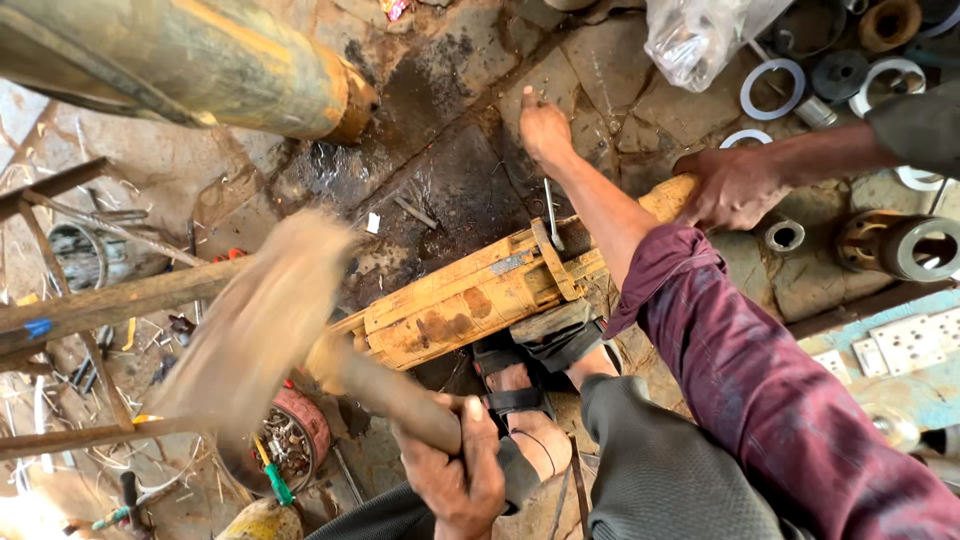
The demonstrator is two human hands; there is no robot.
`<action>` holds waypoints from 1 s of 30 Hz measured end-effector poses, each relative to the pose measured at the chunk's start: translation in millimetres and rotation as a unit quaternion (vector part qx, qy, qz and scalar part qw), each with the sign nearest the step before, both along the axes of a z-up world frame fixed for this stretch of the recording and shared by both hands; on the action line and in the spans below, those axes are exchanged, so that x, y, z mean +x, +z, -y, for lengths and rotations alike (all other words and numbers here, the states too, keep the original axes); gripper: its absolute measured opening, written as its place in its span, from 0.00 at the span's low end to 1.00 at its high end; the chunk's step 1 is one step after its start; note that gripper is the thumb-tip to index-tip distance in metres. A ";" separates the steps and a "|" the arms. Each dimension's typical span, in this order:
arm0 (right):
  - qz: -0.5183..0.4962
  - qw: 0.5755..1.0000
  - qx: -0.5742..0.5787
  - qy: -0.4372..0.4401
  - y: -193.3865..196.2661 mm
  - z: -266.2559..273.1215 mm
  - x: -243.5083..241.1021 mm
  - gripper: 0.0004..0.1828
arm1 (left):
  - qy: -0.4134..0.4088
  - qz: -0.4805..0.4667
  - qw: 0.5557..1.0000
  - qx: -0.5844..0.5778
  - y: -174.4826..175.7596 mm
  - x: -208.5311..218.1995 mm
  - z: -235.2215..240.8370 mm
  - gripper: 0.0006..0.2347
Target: The person uses a hammer and a metal rod to strike a mechanical pump assembly while an assistant holds it on the floor. They use pliers and other hand tools to adjust and disassemble components within the assembly.
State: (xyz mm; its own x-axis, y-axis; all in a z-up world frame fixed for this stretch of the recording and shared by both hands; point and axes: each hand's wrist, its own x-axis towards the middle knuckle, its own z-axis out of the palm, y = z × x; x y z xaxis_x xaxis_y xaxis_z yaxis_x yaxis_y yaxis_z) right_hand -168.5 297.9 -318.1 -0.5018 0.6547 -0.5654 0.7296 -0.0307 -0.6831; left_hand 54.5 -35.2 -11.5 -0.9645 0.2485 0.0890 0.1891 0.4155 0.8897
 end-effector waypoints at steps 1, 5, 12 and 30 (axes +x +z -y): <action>-0.008 1.000 0.025 0.001 3.4 0.2 -1.1 0.42 | 0.029 0.056 0.997 0.045 -3.9 -0.6 -5.0 0.06; 0.019 0.997 -0.066 -0.040 16.2 1.4 -1.8 0.41 | -0.031 0.122 0.976 -0.176 -25.8 -12.0 -35.1 0.10; -0.090 0.995 -0.006 -0.045 29.1 0.4 8.8 0.40 | 0.077 0.248 0.959 -0.114 29.8 -47.2 -5.5 0.09; -0.131 0.982 -0.098 -0.091 81.8 13.7 22.1 0.38 | 0.022 0.154 0.987 -0.049 31.0 -33.1 -23.3 0.09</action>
